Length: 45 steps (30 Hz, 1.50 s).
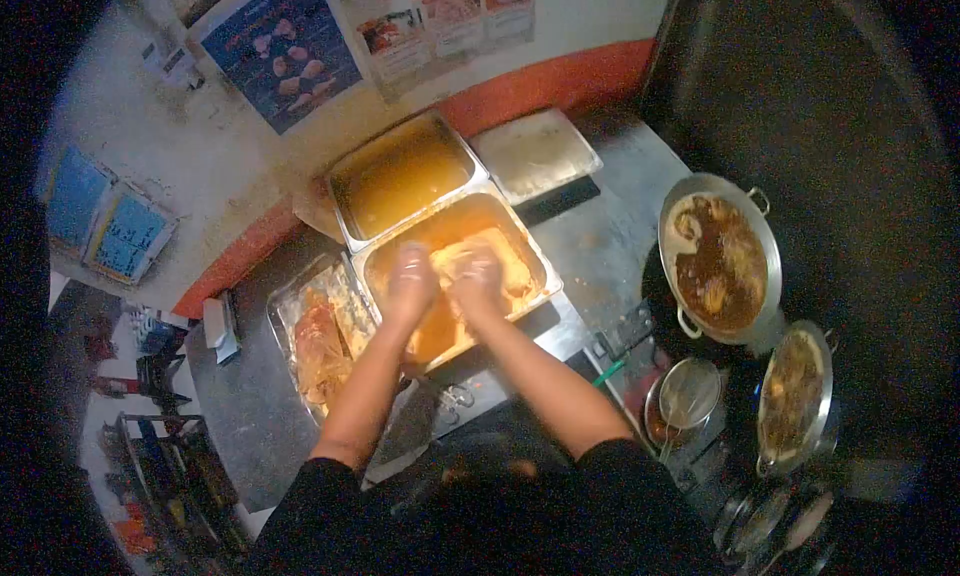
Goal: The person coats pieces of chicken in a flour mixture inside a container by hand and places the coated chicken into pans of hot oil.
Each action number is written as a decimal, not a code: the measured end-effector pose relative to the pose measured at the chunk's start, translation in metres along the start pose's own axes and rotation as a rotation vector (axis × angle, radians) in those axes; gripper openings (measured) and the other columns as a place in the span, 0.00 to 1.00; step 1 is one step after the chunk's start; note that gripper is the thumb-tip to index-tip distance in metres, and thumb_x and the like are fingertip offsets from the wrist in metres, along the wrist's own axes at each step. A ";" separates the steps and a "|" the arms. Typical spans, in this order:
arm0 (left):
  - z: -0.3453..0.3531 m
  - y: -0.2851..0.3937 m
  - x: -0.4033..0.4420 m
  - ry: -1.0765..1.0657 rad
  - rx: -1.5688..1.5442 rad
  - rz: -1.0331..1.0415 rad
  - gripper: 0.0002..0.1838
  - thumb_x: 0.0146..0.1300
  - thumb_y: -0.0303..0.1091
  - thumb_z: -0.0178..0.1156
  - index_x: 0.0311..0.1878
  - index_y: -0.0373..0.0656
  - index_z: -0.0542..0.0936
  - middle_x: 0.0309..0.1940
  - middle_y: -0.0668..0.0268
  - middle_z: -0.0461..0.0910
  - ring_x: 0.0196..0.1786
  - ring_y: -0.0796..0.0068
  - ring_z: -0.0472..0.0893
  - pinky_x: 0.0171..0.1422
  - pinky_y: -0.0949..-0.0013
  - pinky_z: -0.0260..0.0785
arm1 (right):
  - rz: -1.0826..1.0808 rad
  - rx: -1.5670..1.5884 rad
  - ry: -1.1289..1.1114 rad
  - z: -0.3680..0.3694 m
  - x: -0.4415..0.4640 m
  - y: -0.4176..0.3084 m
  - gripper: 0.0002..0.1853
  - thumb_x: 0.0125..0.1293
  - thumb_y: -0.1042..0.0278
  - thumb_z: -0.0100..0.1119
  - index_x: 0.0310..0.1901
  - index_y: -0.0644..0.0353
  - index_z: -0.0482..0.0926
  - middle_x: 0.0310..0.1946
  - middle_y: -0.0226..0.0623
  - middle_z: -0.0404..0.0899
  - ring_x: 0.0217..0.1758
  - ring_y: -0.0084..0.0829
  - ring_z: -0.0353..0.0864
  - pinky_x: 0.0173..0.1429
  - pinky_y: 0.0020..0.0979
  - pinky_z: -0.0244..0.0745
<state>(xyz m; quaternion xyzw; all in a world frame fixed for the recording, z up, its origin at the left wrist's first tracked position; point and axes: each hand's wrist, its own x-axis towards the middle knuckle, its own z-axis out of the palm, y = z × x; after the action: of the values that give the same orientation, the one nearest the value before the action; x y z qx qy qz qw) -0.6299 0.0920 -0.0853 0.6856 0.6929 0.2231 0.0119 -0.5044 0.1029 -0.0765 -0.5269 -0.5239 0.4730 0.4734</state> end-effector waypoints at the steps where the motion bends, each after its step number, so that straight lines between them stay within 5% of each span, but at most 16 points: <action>1: -0.005 0.007 -0.004 -0.011 0.006 0.013 0.07 0.54 0.24 0.55 0.35 0.34 0.79 0.44 0.45 0.79 0.44 0.47 0.81 0.47 0.57 0.75 | -0.105 -0.120 0.000 0.014 0.001 0.035 0.04 0.57 0.73 0.53 0.31 0.62 0.77 0.24 0.37 0.78 0.32 0.34 0.78 0.39 0.35 0.76; 3: -0.022 0.032 0.006 -0.201 0.041 -0.244 0.06 0.50 0.24 0.56 0.31 0.32 0.79 0.40 0.45 0.79 0.42 0.48 0.80 0.47 0.57 0.74 | -0.258 -0.287 0.096 -0.005 0.004 0.019 0.04 0.56 0.73 0.54 0.31 0.60 0.78 0.22 0.36 0.77 0.29 0.32 0.77 0.37 0.34 0.75; 5: -0.027 0.008 -0.011 -0.032 0.052 -0.104 0.07 0.46 0.25 0.58 0.28 0.32 0.79 0.37 0.44 0.79 0.41 0.48 0.79 0.50 0.56 0.72 | -0.216 -0.474 -0.048 -0.035 0.016 0.007 0.05 0.55 0.73 0.54 0.32 0.60 0.79 0.24 0.37 0.79 0.28 0.32 0.78 0.36 0.33 0.75; 7: -0.022 -0.020 -0.016 -0.211 0.032 -0.151 0.07 0.46 0.26 0.57 0.29 0.33 0.78 0.37 0.44 0.79 0.43 0.48 0.78 0.53 0.56 0.70 | -0.118 -0.596 -0.205 -0.070 0.021 -0.006 0.07 0.54 0.74 0.54 0.33 0.59 0.80 0.25 0.37 0.80 0.29 0.32 0.79 0.37 0.32 0.76; 8: -0.025 -0.026 -0.017 -0.247 0.013 -0.172 0.07 0.47 0.26 0.56 0.30 0.33 0.78 0.38 0.44 0.79 0.45 0.48 0.77 0.54 0.55 0.70 | -0.308 -0.722 -0.145 -0.089 0.024 -0.017 0.08 0.54 0.74 0.56 0.35 0.59 0.81 0.28 0.37 0.82 0.29 0.31 0.80 0.37 0.31 0.76; 10: -0.051 -0.008 -0.023 -0.206 -0.047 -0.229 0.10 0.52 0.26 0.54 0.38 0.35 0.77 0.44 0.45 0.76 0.50 0.50 0.75 0.57 0.57 0.68 | -0.007 -0.141 -0.056 -0.127 0.033 -0.023 0.12 0.53 0.68 0.62 0.40 0.60 0.82 0.34 0.36 0.85 0.33 0.30 0.82 0.41 0.30 0.78; 13: -0.055 -0.006 -0.043 -0.207 -0.046 -0.204 0.13 0.54 0.28 0.54 0.43 0.36 0.77 0.45 0.48 0.75 0.50 0.52 0.75 0.56 0.58 0.68 | -0.330 -0.039 0.087 -0.221 0.003 -0.084 0.10 0.57 0.67 0.57 0.36 0.61 0.82 0.34 0.48 0.83 0.35 0.34 0.83 0.45 0.32 0.79; 15: -0.049 -0.009 -0.043 -0.168 -0.001 -0.142 0.11 0.53 0.29 0.54 0.40 0.36 0.77 0.42 0.49 0.76 0.46 0.53 0.76 0.53 0.58 0.69 | -0.139 -0.599 0.287 -0.296 -0.016 -0.107 0.11 0.57 0.67 0.56 0.40 0.59 0.83 0.38 0.44 0.83 0.41 0.36 0.83 0.49 0.33 0.77; 17: -0.046 -0.009 -0.033 -0.129 0.061 -0.108 0.11 0.53 0.31 0.55 0.37 0.36 0.78 0.39 0.51 0.77 0.43 0.54 0.77 0.50 0.59 0.70 | -0.400 -0.756 0.506 -0.370 -0.041 -0.111 0.14 0.51 0.62 0.64 0.38 0.59 0.82 0.36 0.43 0.83 0.38 0.41 0.82 0.46 0.35 0.78; 19: -0.047 -0.011 -0.019 -0.095 0.155 -0.114 0.10 0.52 0.32 0.55 0.35 0.37 0.79 0.36 0.52 0.78 0.40 0.54 0.78 0.47 0.59 0.71 | -0.311 -1.033 0.596 -0.446 -0.075 -0.125 0.13 0.51 0.64 0.63 0.38 0.60 0.82 0.34 0.42 0.83 0.36 0.41 0.82 0.43 0.35 0.78; 22: -0.053 -0.005 -0.007 -0.044 0.320 -0.180 0.10 0.51 0.34 0.56 0.31 0.38 0.80 0.32 0.54 0.80 0.36 0.55 0.79 0.42 0.59 0.72 | 0.040 -0.889 0.636 -0.550 -0.132 -0.127 0.13 0.52 0.64 0.61 0.38 0.62 0.82 0.34 0.45 0.82 0.34 0.42 0.81 0.42 0.36 0.77; 25: -0.067 0.024 -0.007 -0.042 0.509 -0.277 0.10 0.50 0.36 0.57 0.27 0.38 0.81 0.27 0.56 0.81 0.31 0.56 0.80 0.38 0.59 0.74 | 0.485 -1.098 0.747 -0.673 -0.165 -0.077 0.12 0.54 0.64 0.59 0.36 0.63 0.81 0.32 0.49 0.81 0.34 0.43 0.81 0.42 0.40 0.76; 29: -0.074 0.051 -0.018 0.300 0.286 -0.024 0.11 0.52 0.35 0.59 0.24 0.35 0.81 0.24 0.55 0.81 0.27 0.57 0.80 0.33 0.60 0.74 | 0.218 -1.253 0.945 -0.825 -0.222 0.028 0.08 0.52 0.67 0.60 0.31 0.61 0.82 0.31 0.51 0.80 0.37 0.49 0.81 0.43 0.44 0.75; 33: -0.085 0.058 -0.006 0.198 0.298 -0.007 0.12 0.51 0.36 0.61 0.23 0.35 0.81 0.24 0.53 0.81 0.26 0.57 0.80 0.31 0.60 0.73 | 0.420 -1.317 1.010 -0.933 -0.250 0.091 0.07 0.51 0.69 0.59 0.31 0.60 0.83 0.33 0.51 0.81 0.38 0.51 0.80 0.43 0.45 0.75; 36: -0.102 0.108 -0.012 0.336 -0.192 0.139 0.12 0.51 0.35 0.62 0.23 0.34 0.81 0.24 0.53 0.81 0.26 0.57 0.79 0.31 0.61 0.72 | 0.408 -1.282 1.145 -0.966 -0.261 0.113 0.07 0.50 0.70 0.59 0.32 0.59 0.83 0.34 0.50 0.81 0.40 0.49 0.81 0.45 0.44 0.76; 45: -0.075 0.261 0.005 0.172 -0.161 0.306 0.09 0.49 0.34 0.63 0.29 0.37 0.79 0.28 0.57 0.79 0.29 0.60 0.78 0.35 0.61 0.71 | 0.773 -1.253 0.995 -0.982 -0.302 0.215 0.08 0.55 0.69 0.56 0.31 0.60 0.83 0.31 0.46 0.82 0.41 0.43 0.82 0.45 0.42 0.77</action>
<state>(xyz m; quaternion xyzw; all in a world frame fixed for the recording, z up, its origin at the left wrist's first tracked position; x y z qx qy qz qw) -0.4075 0.0642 0.0689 0.7583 0.5588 0.3347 -0.0264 0.4934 -0.2031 -0.1876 -0.9738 -0.2056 -0.0577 0.0780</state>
